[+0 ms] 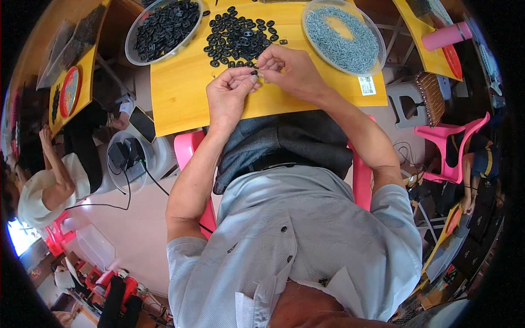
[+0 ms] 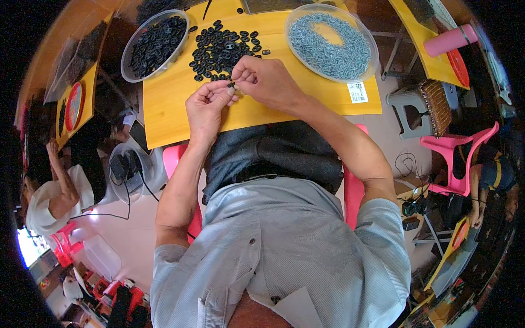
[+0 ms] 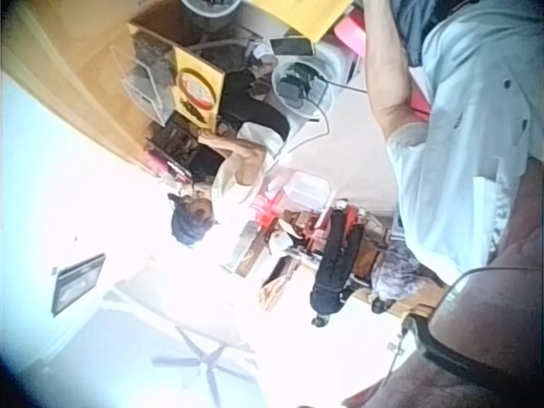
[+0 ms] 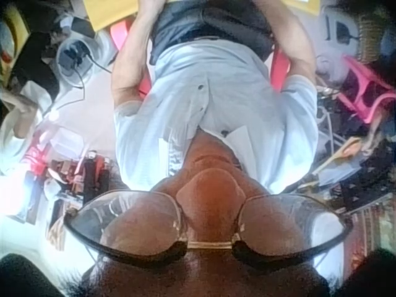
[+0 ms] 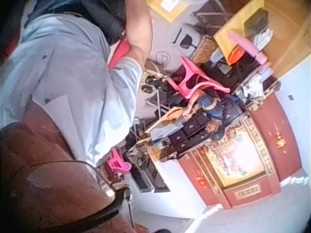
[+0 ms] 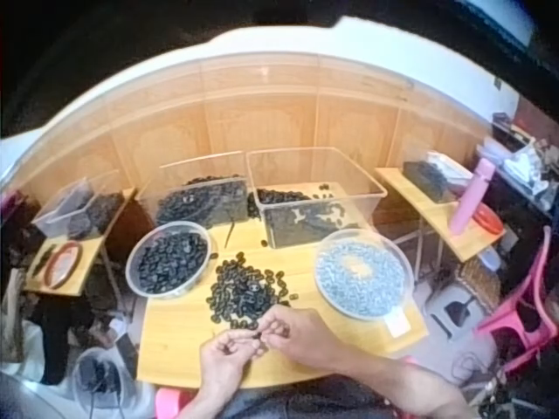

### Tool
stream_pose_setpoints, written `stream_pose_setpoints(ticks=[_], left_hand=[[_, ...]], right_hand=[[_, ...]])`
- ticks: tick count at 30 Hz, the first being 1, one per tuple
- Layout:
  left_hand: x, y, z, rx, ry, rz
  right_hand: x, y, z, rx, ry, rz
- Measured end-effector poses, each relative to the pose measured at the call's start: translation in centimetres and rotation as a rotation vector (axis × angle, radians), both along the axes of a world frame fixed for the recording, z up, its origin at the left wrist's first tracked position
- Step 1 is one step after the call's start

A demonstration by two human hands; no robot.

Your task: The person assembles plastic clips by picking up metal pins from a dish and inserting them into the plastic parts by hand.

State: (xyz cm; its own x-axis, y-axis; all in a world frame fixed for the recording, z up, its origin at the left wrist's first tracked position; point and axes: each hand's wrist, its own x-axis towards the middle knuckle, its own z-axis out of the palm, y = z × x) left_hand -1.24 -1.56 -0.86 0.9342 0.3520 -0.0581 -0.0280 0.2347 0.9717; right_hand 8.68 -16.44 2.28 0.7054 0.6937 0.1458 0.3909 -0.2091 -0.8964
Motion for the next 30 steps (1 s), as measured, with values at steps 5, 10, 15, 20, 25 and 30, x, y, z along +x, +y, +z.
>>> stream_pose_setpoints(ticks=[5,10,15,20,25,30], left_hand=[[0.0,-0.4,0.0,0.014,-0.037,0.059],[-0.2,-0.5,-0.1,0.024,-0.062,0.106],[0.0,-0.2,-0.3,0.137,-0.152,0.086],[-0.1,-0.3,0.5,-0.06,-0.081,0.037],[0.1,0.1,0.5,-0.119,-0.098,0.024],[0.0,0.2,0.4,-0.137,-0.039,0.021]], right_hand=[[-0.3,0.2,-0.9,0.104,0.116,-0.046],[-0.4,-0.3,0.0,0.001,0.23,-0.034],[-0.5,-0.4,-0.7,0.057,0.057,-0.087],[-0.8,-0.3,-1.2,0.086,-0.083,-0.094],[-1.0,-0.3,-1.1,0.091,-0.091,-0.082],[-1.2,-0.3,-0.8,0.101,0.11,-0.075]])
